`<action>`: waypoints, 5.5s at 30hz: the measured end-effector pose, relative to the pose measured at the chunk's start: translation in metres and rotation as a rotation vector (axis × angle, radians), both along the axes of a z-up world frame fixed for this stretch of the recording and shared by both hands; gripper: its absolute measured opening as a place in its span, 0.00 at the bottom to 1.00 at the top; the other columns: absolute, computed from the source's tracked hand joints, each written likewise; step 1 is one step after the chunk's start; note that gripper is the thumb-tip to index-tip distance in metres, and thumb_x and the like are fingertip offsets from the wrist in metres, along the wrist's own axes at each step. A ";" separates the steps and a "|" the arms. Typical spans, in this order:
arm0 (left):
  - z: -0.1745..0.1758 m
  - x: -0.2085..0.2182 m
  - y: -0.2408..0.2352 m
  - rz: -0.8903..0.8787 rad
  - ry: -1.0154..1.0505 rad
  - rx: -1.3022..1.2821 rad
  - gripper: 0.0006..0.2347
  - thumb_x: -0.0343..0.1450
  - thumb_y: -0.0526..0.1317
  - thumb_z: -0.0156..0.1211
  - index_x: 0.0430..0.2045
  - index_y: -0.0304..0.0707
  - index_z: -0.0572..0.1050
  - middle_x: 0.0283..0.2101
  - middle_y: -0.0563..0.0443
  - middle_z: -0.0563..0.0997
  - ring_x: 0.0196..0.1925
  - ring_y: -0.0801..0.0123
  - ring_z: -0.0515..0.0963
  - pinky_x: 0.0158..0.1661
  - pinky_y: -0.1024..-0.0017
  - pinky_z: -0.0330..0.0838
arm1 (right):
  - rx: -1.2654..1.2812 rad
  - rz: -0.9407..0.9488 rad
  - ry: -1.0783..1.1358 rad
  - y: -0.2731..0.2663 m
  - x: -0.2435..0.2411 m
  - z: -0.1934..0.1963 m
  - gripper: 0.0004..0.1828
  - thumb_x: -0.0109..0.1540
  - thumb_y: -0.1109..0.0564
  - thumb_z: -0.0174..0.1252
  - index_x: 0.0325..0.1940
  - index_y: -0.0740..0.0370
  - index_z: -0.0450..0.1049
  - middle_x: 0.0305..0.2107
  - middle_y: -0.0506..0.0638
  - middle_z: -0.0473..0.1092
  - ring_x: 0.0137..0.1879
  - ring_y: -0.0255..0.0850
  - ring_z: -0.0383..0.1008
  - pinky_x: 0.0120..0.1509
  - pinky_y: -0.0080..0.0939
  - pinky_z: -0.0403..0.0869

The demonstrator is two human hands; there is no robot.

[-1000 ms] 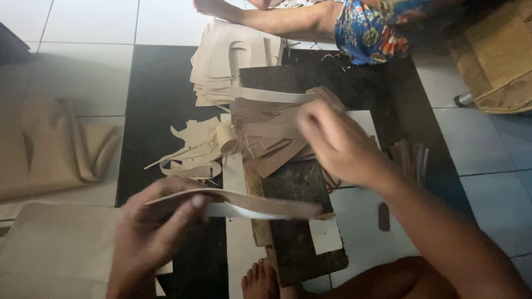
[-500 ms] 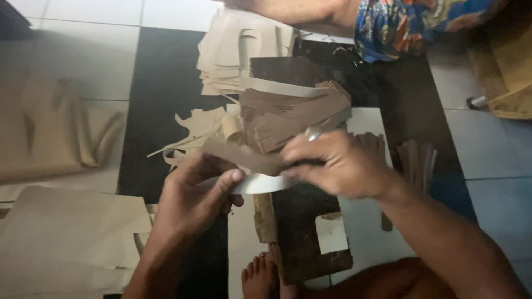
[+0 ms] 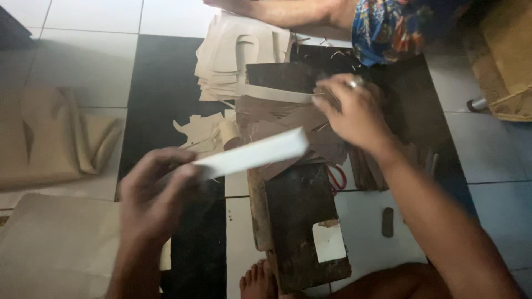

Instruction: The person sits on the floor and repeatedly rubs a small white block against the edge of a thin brown leather strip to smooth it. They handle multiple leather strips one at a time, occasionally picking up a new strip from a pile on the floor.

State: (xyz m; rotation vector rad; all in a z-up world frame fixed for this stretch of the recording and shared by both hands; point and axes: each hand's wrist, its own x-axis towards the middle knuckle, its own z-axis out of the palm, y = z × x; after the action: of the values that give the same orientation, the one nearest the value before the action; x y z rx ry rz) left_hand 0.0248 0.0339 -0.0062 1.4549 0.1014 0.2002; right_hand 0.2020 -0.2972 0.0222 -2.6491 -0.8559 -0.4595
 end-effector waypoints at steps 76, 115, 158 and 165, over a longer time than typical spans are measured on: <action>-0.073 -0.042 -0.193 -0.605 -0.477 0.943 0.19 0.65 0.37 0.64 0.51 0.36 0.79 0.49 0.46 0.77 0.50 0.56 0.78 0.48 0.60 0.72 | 0.185 -0.047 0.374 -0.099 -0.236 -0.072 0.18 0.60 0.69 0.62 0.55 0.68 0.77 0.45 0.57 0.78 0.49 0.47 0.81 0.50 0.43 0.79; -0.082 -0.037 -0.221 -0.710 -0.420 0.988 0.16 0.68 0.45 0.69 0.43 0.34 0.79 0.47 0.42 0.76 0.44 0.58 0.77 0.39 0.61 0.73 | 1.066 -0.510 0.921 -0.084 -0.237 -0.130 0.09 0.74 0.55 0.49 0.45 0.63 0.69 0.28 0.41 0.66 0.31 0.24 0.61 0.33 0.27 0.65; -0.086 -0.039 -0.216 -0.788 -0.421 1.054 0.12 0.72 0.34 0.59 0.50 0.34 0.79 0.50 0.43 0.74 0.47 0.61 0.78 0.42 0.62 0.74 | 0.858 -0.758 1.058 -0.132 -0.204 -0.178 0.17 0.72 0.48 0.48 0.43 0.66 0.69 0.24 0.49 0.69 0.25 0.34 0.70 0.27 0.37 0.71; -0.089 -0.038 -0.218 -0.793 -0.435 1.048 0.09 0.72 0.34 0.60 0.45 0.33 0.81 0.48 0.41 0.76 0.44 0.62 0.78 0.38 0.63 0.73 | 0.816 -0.856 1.073 -0.141 -0.197 -0.189 0.16 0.71 0.48 0.48 0.44 0.65 0.69 0.23 0.49 0.68 0.25 0.34 0.70 0.27 0.37 0.72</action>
State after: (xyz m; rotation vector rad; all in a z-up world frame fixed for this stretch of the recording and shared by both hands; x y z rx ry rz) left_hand -0.0135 -0.1838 -0.0949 2.3111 -1.0645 -0.1202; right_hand 0.0055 -0.4378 -0.1667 -1.8618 0.6735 0.3895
